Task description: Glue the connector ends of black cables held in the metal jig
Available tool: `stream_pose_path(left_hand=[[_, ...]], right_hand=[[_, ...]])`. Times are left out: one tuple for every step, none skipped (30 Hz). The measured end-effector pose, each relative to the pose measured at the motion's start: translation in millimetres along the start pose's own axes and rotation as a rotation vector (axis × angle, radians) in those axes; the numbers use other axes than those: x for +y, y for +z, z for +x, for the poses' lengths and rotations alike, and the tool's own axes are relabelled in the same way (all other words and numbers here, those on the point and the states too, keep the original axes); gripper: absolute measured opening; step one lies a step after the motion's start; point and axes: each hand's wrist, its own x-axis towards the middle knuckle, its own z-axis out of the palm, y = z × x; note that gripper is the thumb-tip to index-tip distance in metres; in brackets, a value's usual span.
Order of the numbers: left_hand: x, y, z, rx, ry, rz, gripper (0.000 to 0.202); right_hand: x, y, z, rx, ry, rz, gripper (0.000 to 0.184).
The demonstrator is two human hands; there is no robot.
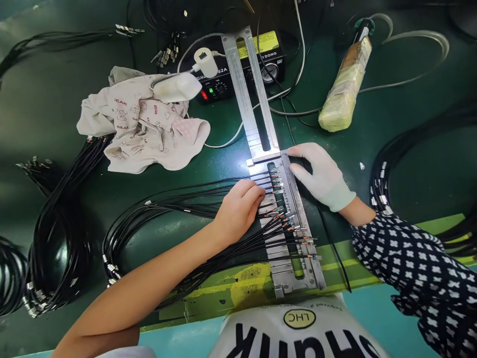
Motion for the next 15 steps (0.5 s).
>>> stream_pose_path(left_hand=[[-0.6,0.2,0.2,0.003,0.004,-0.004,0.014],[-1.2,0.0,0.3,0.004,0.011,-0.006,0.014],[-1.9,-0.3,0.5,0.002,0.019,-0.006,0.015],[-2.6,-0.8,0.7,-0.002,0.028,-0.004,0.016],[-3.4,-1.4,1.0,-0.005,0.037,0.000,0.017],[-4.2,-2.0,1.4,-0.007,0.044,0.006,0.017],[-4.9,-2.7,2.0,-0.012,0.049,0.013,0.018],[-5.4,-3.5,2.7,-0.019,0.053,0.021,0.019],[-5.6,-4.3,3.5,-0.026,0.055,0.027,0.020],[-5.4,-5.3,4.4,-0.036,0.057,0.029,0.020],[-4.9,-6.4,5.4,-0.047,0.057,0.025,0.020],[-4.1,-7.5,6.5,-0.055,0.054,0.013,0.020],[-3.0,-8.6,7.5,-0.062,0.050,-0.004,0.019],[-1.9,-9.6,8.6,-0.068,0.048,-0.021,0.019],[-0.9,-10.3,9.7,-0.073,0.048,-0.031,0.018]], right_hand=[[0.1,-0.1,0.1,-0.002,0.001,-0.002,0.028],[0.3,-0.1,0.2,-0.003,0.002,-0.004,0.028],[0.4,-0.1,0.3,-0.004,0.003,-0.004,0.028],[0.5,-0.1,0.4,-0.004,0.005,-0.003,0.028],[0.6,0.0,0.5,-0.005,0.007,-0.001,0.028],[0.7,0.2,0.6,-0.006,0.006,0.002,0.028],[0.7,0.3,0.6,-0.006,0.005,0.004,0.028],[0.8,0.4,0.6,-0.006,0.004,0.006,0.029],[0.8,0.5,0.7,-0.006,0.005,0.006,0.029],[0.9,0.7,0.7,-0.006,0.006,0.007,0.029],[1.1,0.8,0.7,-0.005,0.006,0.007,0.029],[1.4,1.0,0.7,-0.004,0.006,0.007,0.028],[1.7,1.2,0.7,-0.001,0.006,0.006,0.028],[2.0,1.3,0.7,0.002,0.003,0.004,0.028],[2.3,1.5,0.7,0.005,0.000,0.003,0.028]])
